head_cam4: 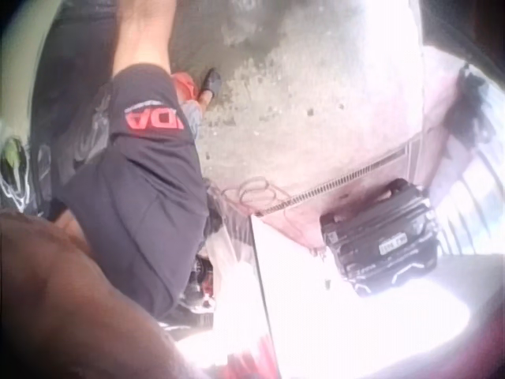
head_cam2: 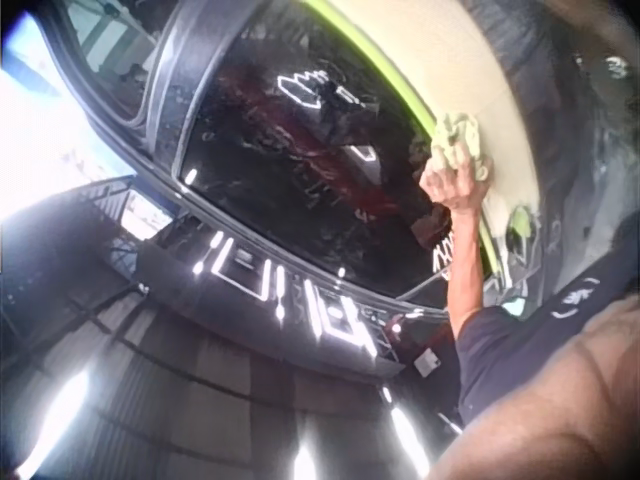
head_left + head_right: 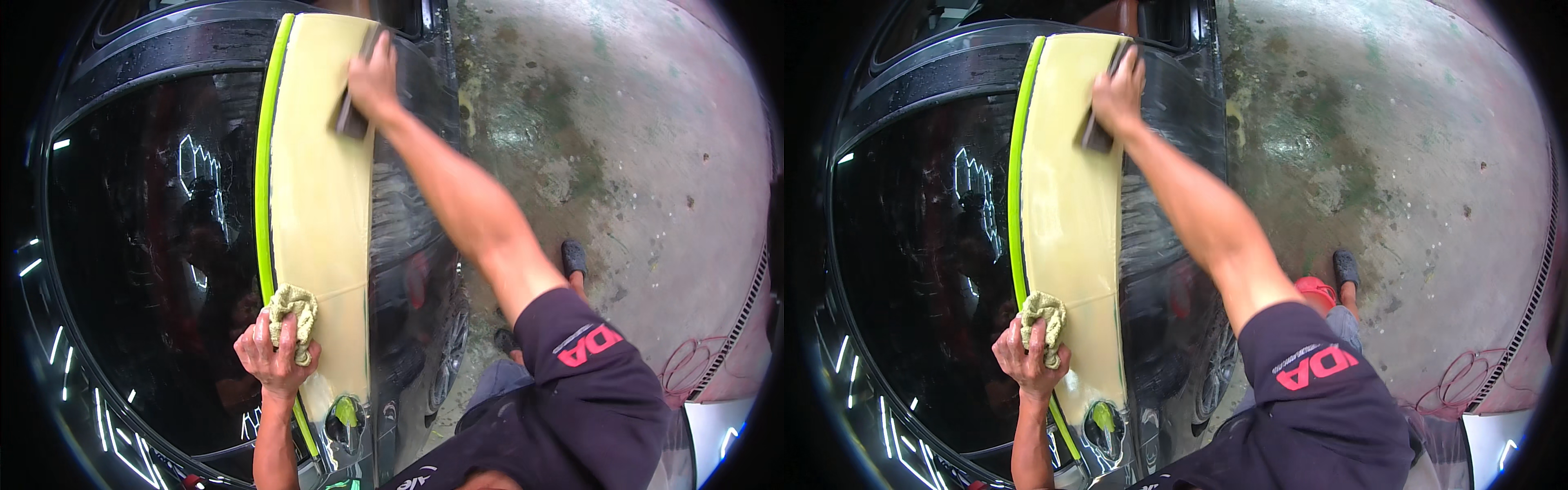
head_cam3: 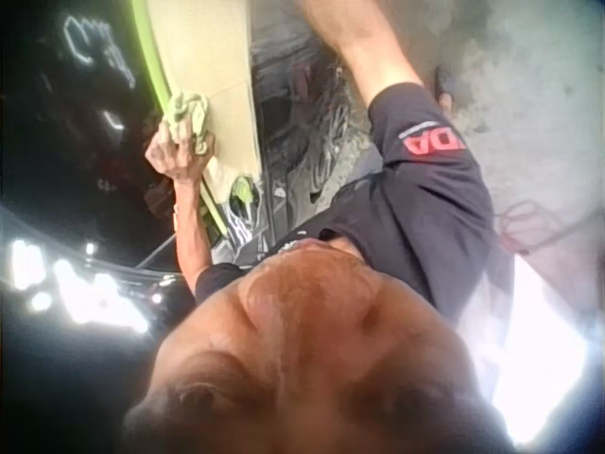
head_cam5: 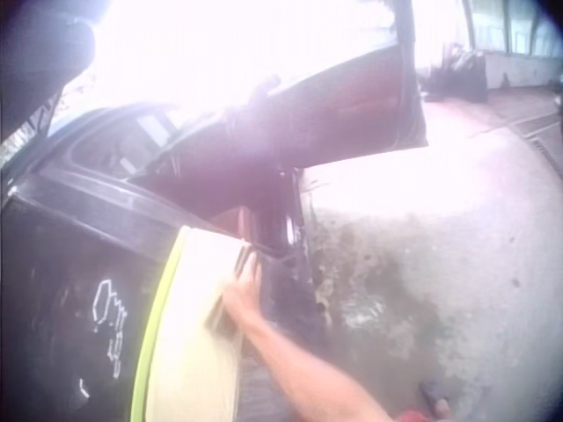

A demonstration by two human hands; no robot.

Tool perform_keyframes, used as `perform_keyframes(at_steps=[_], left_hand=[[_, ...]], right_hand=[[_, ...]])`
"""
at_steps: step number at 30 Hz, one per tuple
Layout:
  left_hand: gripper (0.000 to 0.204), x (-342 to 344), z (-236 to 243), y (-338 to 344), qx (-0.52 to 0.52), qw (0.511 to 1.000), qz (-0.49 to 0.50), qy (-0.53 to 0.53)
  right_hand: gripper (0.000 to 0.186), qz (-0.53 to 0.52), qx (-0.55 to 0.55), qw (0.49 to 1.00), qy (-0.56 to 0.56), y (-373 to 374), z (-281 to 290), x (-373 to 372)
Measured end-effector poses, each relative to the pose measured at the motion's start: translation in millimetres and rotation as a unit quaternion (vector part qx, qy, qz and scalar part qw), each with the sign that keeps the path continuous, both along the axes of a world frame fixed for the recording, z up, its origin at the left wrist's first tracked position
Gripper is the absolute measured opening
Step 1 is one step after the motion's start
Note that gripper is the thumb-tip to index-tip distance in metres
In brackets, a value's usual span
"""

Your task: The person applies a protective film to the side of a black car using a squeegee and a cloth. They smooth the film over the surface, working from the top down, and occasionally wipe the area with the cloth. The person uses a red bucket of water to wet the surface and the film during the process.

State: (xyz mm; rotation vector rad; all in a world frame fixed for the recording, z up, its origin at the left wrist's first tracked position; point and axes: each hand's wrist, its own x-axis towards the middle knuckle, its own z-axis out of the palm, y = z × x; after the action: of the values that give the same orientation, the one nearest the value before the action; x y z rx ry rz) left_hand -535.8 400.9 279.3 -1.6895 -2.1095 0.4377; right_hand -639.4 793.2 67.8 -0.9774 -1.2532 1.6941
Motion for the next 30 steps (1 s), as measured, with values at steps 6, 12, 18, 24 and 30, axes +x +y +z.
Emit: perform_keyframes(at_steps=[6,12,18,24,30], left_hand=[[0.051,3.7,-0.7,-10.8,-0.013,1.000,0.019,-0.001],[0.048,4.0,5.3,-12.6,-0.016,1.000,0.020,-0.001],[0.052,1.0,-5.0,-7.3,-0.007,1.000,0.009,-0.001],[0.052,6.2,9.6,-13.5,-0.014,1.000,0.014,0.003],[0.051,-4.8,-13.7,-1.0,0.002,1.000,-0.008,-0.008]], right_hand=[[0.082,0.026,-0.016,0.999,0.028,-59.7,-5.7,25.5],[0.084,0.014,-0.013,1.000,0.019,-0.4,-2.7,-5.8],[0.082,0.006,0.014,1.000,0.019,-28.7,-6.1,15.2],[0.080,0.038,0.001,0.999,-0.010,-129.4,10.5,53.5],[0.081,-0.010,0.032,0.999,0.004,47.9,-17.7,-17.5]])
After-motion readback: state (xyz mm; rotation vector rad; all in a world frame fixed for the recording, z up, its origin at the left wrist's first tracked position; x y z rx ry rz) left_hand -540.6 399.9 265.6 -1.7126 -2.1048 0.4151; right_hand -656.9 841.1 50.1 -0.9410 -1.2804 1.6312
